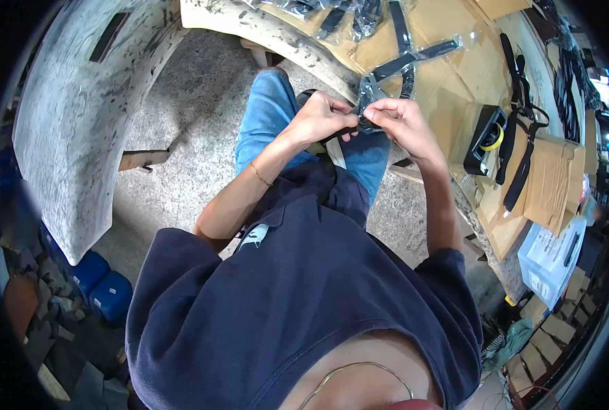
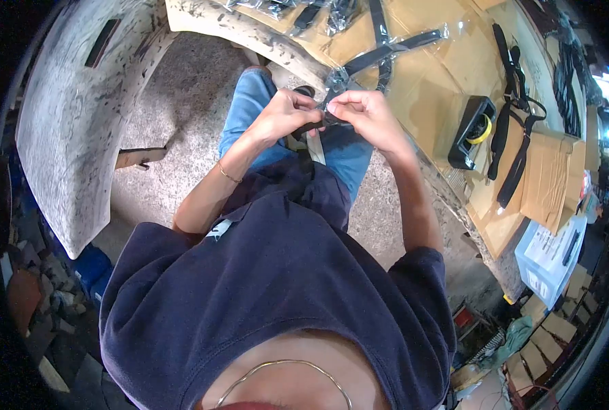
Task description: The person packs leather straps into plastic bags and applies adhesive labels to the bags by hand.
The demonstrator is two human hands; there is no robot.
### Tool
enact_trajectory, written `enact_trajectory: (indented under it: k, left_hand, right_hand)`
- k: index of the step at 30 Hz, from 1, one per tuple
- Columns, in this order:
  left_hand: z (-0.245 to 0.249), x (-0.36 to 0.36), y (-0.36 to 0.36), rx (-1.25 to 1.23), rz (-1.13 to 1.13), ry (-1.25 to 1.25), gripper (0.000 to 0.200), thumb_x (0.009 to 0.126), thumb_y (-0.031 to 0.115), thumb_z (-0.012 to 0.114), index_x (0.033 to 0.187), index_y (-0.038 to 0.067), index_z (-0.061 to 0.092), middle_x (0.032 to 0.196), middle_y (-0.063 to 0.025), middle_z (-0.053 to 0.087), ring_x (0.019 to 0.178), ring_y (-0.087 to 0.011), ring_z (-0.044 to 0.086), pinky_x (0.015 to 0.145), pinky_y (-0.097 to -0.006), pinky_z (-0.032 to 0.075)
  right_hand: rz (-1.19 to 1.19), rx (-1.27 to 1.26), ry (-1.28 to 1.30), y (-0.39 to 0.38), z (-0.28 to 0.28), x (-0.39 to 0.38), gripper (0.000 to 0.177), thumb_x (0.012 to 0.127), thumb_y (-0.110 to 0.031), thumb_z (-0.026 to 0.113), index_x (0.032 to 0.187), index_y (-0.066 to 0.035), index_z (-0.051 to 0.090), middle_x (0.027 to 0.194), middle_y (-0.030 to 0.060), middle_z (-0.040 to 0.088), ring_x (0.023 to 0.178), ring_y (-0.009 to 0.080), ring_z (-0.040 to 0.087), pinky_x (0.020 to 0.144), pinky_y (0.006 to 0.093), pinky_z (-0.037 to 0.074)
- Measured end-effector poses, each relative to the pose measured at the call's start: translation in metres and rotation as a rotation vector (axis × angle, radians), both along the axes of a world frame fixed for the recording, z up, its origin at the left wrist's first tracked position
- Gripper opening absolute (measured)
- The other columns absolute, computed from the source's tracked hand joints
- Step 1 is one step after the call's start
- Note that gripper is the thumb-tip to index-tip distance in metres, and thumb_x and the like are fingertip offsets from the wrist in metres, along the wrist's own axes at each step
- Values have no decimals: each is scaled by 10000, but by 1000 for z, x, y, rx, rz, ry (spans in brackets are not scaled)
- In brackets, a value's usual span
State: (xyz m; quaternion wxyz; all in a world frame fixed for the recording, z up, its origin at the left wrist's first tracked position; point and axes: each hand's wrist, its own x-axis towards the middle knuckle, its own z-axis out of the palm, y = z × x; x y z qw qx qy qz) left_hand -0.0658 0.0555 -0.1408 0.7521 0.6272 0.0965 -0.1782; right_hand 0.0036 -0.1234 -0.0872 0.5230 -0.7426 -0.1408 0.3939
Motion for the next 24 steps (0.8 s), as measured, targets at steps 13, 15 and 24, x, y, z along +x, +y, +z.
enact_trajectory:
  k: [13,15,24]
  left_hand:
    - [1,-1,-2,-29,-20,5,184,773,70,638,829,-103,667,724,-141,667,599,-146,635,563,-260,511]
    - [3,-1,-3,-26,-19,8,186,773,68,637,836,-104,668,725,-142,667,599,-148,635,565,-260,513]
    - [0,1,-5,-44,-9,12,182,787,88,641,844,-81,673,744,-134,676,592,-124,621,542,-241,491]
  right_hand:
    - [-15,94,-96,-4,-29,-1,127,878,-78,616,951,17,658,839,28,674,774,53,594,701,196,459]
    - [-20,97,-138,-6,-28,-3,121,873,-65,619,960,12,650,771,-4,650,688,13,541,626,175,424]
    - [-2,34,-233,-9,-34,-5,128,843,-25,638,970,-37,644,554,-120,361,521,-15,295,473,197,236]
